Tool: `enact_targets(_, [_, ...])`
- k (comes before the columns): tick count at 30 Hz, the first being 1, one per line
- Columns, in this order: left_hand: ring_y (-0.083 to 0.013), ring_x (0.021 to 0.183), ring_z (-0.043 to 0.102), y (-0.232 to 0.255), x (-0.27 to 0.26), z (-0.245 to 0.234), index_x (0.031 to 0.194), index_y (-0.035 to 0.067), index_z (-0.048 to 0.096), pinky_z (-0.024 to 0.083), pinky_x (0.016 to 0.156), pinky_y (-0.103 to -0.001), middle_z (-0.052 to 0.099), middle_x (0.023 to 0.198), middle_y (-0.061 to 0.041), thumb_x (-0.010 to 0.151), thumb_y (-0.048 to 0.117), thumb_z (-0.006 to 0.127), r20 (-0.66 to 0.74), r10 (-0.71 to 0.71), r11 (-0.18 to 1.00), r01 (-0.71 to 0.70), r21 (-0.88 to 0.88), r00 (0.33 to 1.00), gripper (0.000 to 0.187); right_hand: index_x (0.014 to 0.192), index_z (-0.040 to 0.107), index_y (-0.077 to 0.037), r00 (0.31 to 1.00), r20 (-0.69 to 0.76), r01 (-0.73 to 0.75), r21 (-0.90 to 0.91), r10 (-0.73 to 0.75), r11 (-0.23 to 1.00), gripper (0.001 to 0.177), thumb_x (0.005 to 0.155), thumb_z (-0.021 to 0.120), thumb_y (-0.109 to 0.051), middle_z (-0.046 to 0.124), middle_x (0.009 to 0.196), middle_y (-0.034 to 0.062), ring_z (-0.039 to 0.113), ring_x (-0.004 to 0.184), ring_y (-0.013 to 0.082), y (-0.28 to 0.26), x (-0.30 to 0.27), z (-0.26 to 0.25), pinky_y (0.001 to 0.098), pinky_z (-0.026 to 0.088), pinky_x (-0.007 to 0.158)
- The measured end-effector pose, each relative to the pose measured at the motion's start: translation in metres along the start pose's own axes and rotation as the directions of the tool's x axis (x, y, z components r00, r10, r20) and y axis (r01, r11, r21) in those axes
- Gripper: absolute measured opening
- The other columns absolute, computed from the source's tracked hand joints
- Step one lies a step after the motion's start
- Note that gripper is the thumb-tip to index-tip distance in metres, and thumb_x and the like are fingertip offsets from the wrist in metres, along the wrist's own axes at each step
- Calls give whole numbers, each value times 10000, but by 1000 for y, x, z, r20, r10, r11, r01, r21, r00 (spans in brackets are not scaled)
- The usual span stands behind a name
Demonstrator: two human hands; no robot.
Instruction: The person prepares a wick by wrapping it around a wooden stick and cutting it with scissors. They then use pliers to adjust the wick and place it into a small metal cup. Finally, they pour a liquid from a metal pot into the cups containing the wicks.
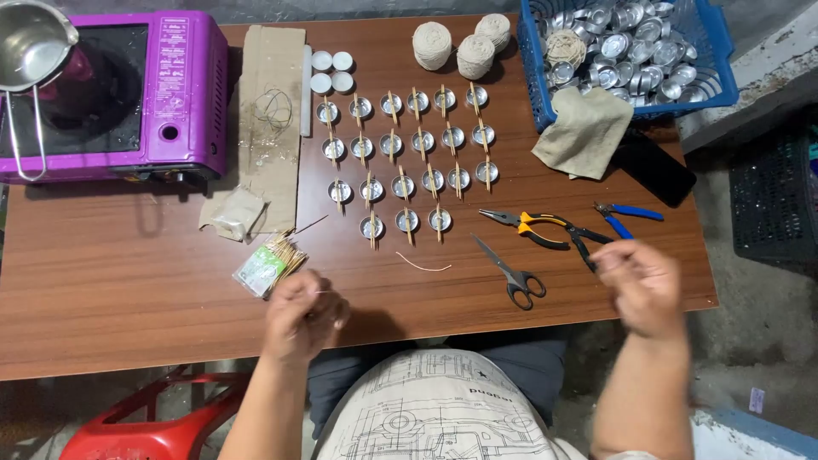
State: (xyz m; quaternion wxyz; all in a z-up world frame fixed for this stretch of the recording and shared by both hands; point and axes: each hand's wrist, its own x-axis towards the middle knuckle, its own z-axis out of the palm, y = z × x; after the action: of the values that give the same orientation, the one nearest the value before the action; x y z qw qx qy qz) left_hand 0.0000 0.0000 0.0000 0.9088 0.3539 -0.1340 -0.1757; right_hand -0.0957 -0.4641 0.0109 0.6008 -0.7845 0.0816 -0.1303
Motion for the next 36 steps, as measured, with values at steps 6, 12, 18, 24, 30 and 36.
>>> enact_targets(6, [-130,505,236,25,-8,-10,679,144,314,219,475,-287,258,616,-7,898,9,531,-6,88,995,-88,39,996,336,1081,704,-19,999,-23,20,-288,-28,957,106,997,733,-77,704,970,55,588,788,58,-27,19,-44,180,472,739])
enact_targets(12, [-91,602,322,61,-17,-14,661,186,322,295,608,-250,308,614,59,848,43,631,-41,317,797,-243,552,947,388,1161,733,49,971,-157,81,-495,-181,865,49,1149,761,10,666,873,89,448,647,79,-34,36,-70,241,377,623])
enact_targets(18, [-100,490,198,74,-18,38,565,112,299,165,473,-266,238,528,19,822,153,745,156,486,39,-199,979,860,517,1061,748,122,890,-181,208,-655,-418,727,236,1189,931,43,500,695,68,408,723,117,26,61,-122,337,394,722])
enact_targets(24, [-163,481,167,82,-18,40,529,70,270,132,475,-299,224,501,-36,795,131,770,357,598,-237,-268,934,718,569,789,559,47,903,-188,170,-670,-386,723,547,1195,864,-156,346,653,51,288,692,150,52,77,-157,376,278,637])
enact_targets(30, [-85,398,315,66,-26,23,515,136,403,234,399,-257,389,439,27,800,347,786,348,471,-302,-222,927,811,522,779,545,36,881,-263,147,-638,-393,756,602,1335,743,-82,555,751,102,480,715,165,63,75,-161,357,353,695])
enact_targets(36, [-90,373,332,50,-22,31,503,153,439,243,413,-268,421,423,28,891,306,701,437,383,-336,-318,887,814,492,873,644,29,807,-414,40,-673,-421,738,603,1423,851,-108,658,851,127,544,752,172,128,84,-221,378,406,724])
